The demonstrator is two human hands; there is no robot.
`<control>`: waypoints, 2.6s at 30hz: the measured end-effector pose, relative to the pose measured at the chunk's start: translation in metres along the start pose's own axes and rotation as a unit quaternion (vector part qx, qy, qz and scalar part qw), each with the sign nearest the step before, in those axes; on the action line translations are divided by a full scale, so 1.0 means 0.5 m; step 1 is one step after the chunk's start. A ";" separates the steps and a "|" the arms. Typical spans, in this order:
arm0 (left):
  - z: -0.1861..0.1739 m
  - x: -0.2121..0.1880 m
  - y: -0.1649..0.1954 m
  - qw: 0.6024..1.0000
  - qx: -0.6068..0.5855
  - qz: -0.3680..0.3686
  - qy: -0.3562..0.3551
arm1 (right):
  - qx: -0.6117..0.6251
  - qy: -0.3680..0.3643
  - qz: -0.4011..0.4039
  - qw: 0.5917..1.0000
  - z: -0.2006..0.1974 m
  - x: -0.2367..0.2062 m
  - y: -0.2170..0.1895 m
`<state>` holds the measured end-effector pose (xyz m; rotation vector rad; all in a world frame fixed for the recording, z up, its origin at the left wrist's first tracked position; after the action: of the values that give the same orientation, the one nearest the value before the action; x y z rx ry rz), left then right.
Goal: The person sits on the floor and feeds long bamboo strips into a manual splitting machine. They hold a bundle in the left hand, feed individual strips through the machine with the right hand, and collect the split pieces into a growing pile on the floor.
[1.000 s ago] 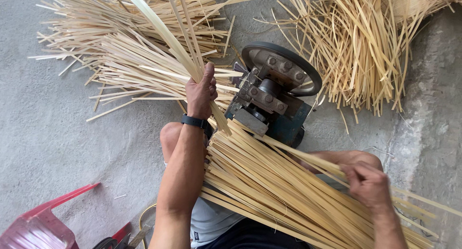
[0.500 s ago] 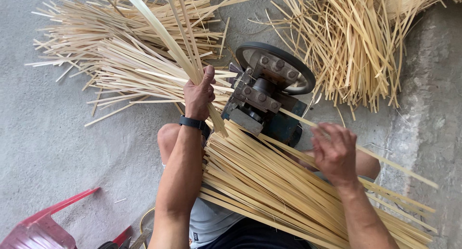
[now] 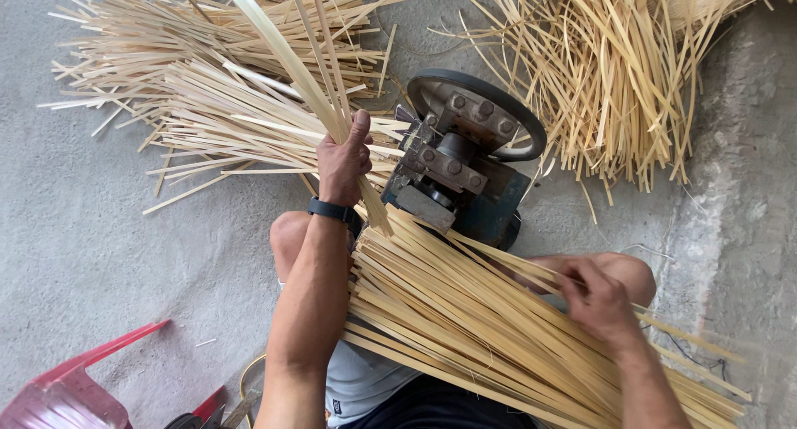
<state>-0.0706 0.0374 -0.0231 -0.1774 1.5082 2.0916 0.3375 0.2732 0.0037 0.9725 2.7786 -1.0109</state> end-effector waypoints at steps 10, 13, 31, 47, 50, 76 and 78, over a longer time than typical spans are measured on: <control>0.003 -0.001 0.006 1.000 0.006 0.010 -0.010 | -0.144 0.173 -0.008 0.974 -0.175 0.005 0.008; 0.010 -0.001 0.007 1.000 0.013 0.016 -0.017 | -0.134 0.167 -0.068 0.975 -0.122 0.057 -0.055; 0.012 -0.004 0.009 0.999 0.011 0.030 -0.025 | 0.038 0.050 -0.026 0.998 -0.038 0.018 -0.001; -0.021 0.094 0.012 0.990 -0.127 0.038 -0.040 | -0.136 0.201 -0.111 0.964 -0.125 0.062 -0.109; -0.058 0.090 0.013 0.985 -0.172 0.032 0.016 | -0.100 0.165 -0.200 0.961 -0.062 0.079 -0.178; -0.046 0.057 -0.004 0.992 -0.120 0.025 0.014 | 0.077 0.008 -0.096 0.992 -0.063 0.015 -0.003; -0.041 0.055 -0.001 0.991 -0.129 0.038 0.004 | 0.109 0.079 -0.036 0.990 -0.143 -0.007 0.039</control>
<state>-0.0976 0.0286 -0.0424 -0.2275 1.2602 2.3457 0.3642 0.3248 0.0500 1.0236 2.8966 -1.3283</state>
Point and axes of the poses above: each hand's wrist, its own x-axis towards the middle knuckle, its own z-axis out of the palm, y = z × x, the point moved 9 cm from there along x, towards the middle knuckle, and after that the axes turned 1 degree about x, right-handed, at the moved point
